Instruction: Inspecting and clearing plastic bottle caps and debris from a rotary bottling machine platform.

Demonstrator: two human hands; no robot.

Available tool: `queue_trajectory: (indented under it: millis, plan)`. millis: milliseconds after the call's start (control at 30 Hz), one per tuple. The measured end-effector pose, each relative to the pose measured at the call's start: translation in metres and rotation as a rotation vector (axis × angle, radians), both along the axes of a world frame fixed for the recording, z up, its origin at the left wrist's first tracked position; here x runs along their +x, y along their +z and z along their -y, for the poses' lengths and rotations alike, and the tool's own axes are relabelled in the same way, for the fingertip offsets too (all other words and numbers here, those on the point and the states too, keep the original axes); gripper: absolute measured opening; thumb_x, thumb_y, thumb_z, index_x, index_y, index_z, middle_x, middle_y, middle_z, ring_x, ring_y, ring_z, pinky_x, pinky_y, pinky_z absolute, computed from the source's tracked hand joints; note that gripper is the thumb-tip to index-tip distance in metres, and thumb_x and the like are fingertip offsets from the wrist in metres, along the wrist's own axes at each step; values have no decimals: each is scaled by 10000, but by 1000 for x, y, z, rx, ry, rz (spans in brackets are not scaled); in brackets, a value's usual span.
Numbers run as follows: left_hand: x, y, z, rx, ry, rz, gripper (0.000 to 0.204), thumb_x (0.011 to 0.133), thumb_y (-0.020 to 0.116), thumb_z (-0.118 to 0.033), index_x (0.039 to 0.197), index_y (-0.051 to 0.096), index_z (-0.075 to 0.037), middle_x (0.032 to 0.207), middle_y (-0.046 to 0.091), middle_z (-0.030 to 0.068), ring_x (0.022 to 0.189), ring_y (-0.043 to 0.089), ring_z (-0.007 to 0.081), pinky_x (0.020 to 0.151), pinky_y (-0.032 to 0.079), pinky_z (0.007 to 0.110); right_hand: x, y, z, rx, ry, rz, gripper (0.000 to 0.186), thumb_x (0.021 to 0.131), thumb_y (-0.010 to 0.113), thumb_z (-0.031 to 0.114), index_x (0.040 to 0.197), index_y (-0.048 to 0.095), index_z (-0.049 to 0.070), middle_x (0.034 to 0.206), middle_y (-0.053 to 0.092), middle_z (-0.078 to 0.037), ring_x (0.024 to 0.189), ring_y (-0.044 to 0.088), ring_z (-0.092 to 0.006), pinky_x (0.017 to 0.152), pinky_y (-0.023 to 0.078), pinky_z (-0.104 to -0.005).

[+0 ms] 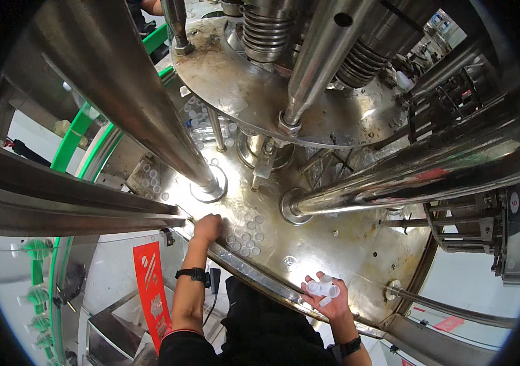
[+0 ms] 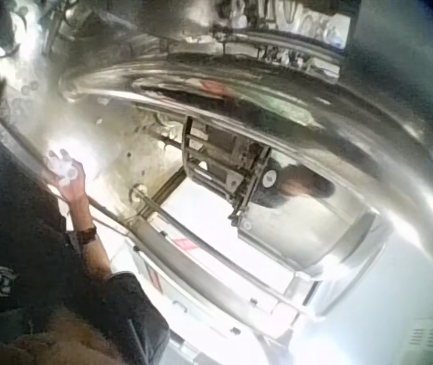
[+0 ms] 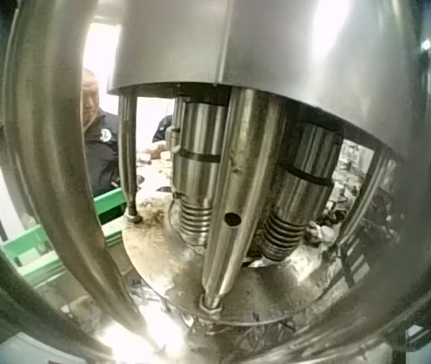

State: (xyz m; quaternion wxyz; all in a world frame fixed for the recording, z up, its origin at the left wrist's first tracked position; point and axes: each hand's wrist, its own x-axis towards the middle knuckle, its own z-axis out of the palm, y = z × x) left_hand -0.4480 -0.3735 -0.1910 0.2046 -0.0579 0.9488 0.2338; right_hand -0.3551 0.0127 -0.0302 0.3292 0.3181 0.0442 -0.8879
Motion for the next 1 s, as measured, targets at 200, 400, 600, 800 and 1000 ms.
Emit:
queue_trajectory:
  millis: [200, 400, 600, 800, 1000]
  plan:
    - [13, -10, -50, 211, -383, -54, 282, 710, 592, -96, 989, 612, -127, 960, 585, 133, 933, 565, 341, 783, 472, 416, 10, -7, 2, 51, 22, 10, 383, 860, 456, 294, 1114, 578, 34, 1218, 517, -240, 1151, 486, -438, 933, 414, -609]
    - [15, -23, -81, 26, -543, -268, 359, 720, 566, -69, 1071, 596, -135, 1112, 530, 120, 1074, 506, 313, 902, 426, 407, 15, -6, 1, 67, 22, 4, 383, 829, 505, 322, 1094, 592, 59, 1225, 517, -225, 1161, 479, -431, 947, 401, -600]
    - [-1, -28, -79, -39, -546, 98, 339, 730, 594, -81, 1066, 591, -124, 1080, 535, 130, 1000, 540, 322, 865, 459, 408, 22, -3, 2, 126, 1, 10, 375, 826, 505, 312, 1088, 593, 58, 1225, 513, -228, 1154, 484, -431, 950, 401, -595]
    - [11, 67, -105, 1246, 146, 136, 348, 752, 728, -34, 1061, 568, -31, 978, 604, 25, 897, 556, 88, 785, 474, 235, 24, -5, 3, -44, -83, -16, 398, 890, 411, 269, 1174, 552, 28, 1253, 495, -245, 1190, 455, -424, 971, 395, -583]
    - [39, 164, -137, 1161, -326, -52, 310, 750, 726, -83, 1031, 595, -72, 971, 628, 40, 915, 591, 160, 810, 477, 311, 0, -1, 31, 152, -77, 38, 328, 896, 447, 290, 1107, 575, 74, 1129, 580, -175, 1046, 567, -349, 924, 445, -543]
